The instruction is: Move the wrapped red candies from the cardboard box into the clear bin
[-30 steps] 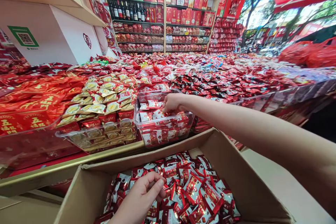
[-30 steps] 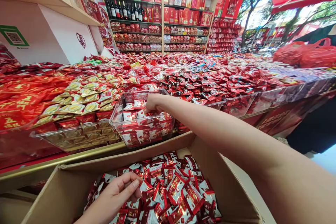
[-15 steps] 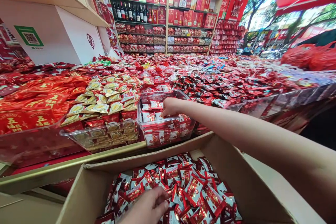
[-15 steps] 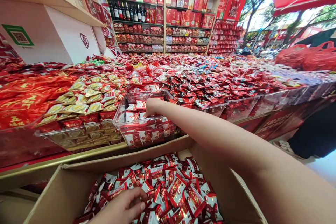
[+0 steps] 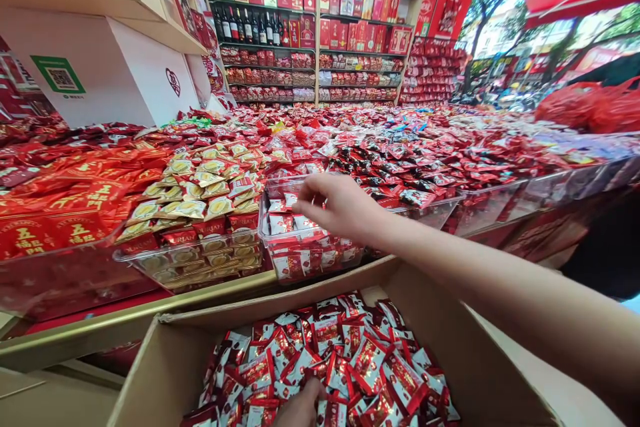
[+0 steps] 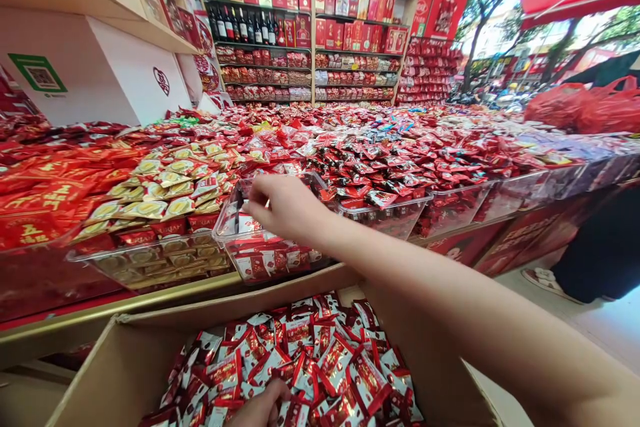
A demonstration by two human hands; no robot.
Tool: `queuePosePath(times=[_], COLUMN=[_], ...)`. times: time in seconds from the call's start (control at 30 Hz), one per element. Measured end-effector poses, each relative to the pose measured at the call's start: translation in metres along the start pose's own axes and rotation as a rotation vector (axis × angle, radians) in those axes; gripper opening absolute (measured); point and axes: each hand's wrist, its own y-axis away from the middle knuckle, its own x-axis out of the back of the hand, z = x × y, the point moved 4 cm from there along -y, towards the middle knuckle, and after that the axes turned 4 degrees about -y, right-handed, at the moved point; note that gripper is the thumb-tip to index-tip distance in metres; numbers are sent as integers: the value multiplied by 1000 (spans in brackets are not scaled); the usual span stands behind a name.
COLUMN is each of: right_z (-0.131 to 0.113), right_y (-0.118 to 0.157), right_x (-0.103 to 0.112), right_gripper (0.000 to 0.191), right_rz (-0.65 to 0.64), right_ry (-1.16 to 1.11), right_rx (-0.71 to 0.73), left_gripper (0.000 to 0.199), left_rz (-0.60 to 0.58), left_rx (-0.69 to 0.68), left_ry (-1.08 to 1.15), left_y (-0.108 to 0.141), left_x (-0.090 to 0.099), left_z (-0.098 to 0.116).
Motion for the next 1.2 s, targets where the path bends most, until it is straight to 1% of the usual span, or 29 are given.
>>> queuePosePath(times=[0.03,0.07,0.1,0.13,0.17,0.23,0.3,0.33,0.4,0.43,0.5,0.53,0.63,0.7,0.8,0.87,0.9,0.93,1.0,1.03,1.07,1.1,1.13,1.2], right_z=[-11,-18,-22,-22,-16,7,28,35,38,37,33,31,28,27,26,25,24,24,22,21,19,18,17,19], right_y=[17,36,56,76,94,122,140,145,147,146,142,141,140,141,141,140,139,137,136,135,135,135,136,138], right_x=[-1,-7,-16,-27,-38,-57,-72,-79,-87,-89,-91,-92,-95,-96,-90,-84,-80,-77,-74,-73,-74,-75,-76,-76], right_gripper=[16,16,16,15,15,20,29,33,38,39,38,38,39,39,39,38,38,37,35,35,34,33,30,21], right_rz=[-20,-78,-172,-276,-331,-337,-326,-340,-370,-365,-320,-293,-236,-215,-175,-127,-92,-57,-9,-5,-13,-19,-12,42], right_ry=[-70,-128,-180,-210,-218,-201,-242,-290,-396,-428,-445,-441,-416,-393,-373,-410,-447,-492,-580,-610,-626,-631,-626,-615], right_rx=[55,87,112,94,31,-192,-384,-431,-434,-414,-384,-382,-392,-387,-374,-369,-371,-376,-370,-354,-328,-307,-304,-363], left_gripper=[39,38,38,38,38,36,35,34,33,32,32,32,25,24,25,24,27,33,52,59,59,52,42,25], left_rz=[25,36,39,45,49,59,41,26,0,47,104,103,-19,-67,-71,-65,-95,-163,-385,-493,-557,-550,-490,-280], left_rx=[10,13,10,5,-3,-28,-78,-108,-118,-132,-146,-144,-85,-40,-50,-79,-69,-39,52,94,120,123,116,109], left_ry=[62,102,138,186,233,315,380,443,481,482,465,457,421,409,424,526,628,745,945,996,1024,1052,1079,1104], left_y=[-3,-6,-8,-9,-9,-4,4,8,17,20,26,28,29,29,31,34,37,40,47,50,52,51,49,41], left_x=[-3,-6,-7,-7,-4,4,14,18,21,23,22,20,9,5,5,8,8,7,2,-1,-3,-3,-1,3], left_z=[0,2,7,13,21,43,67,79,97,102,108,107,101,97,96,100,103,105,110,112,112,112,109,102])
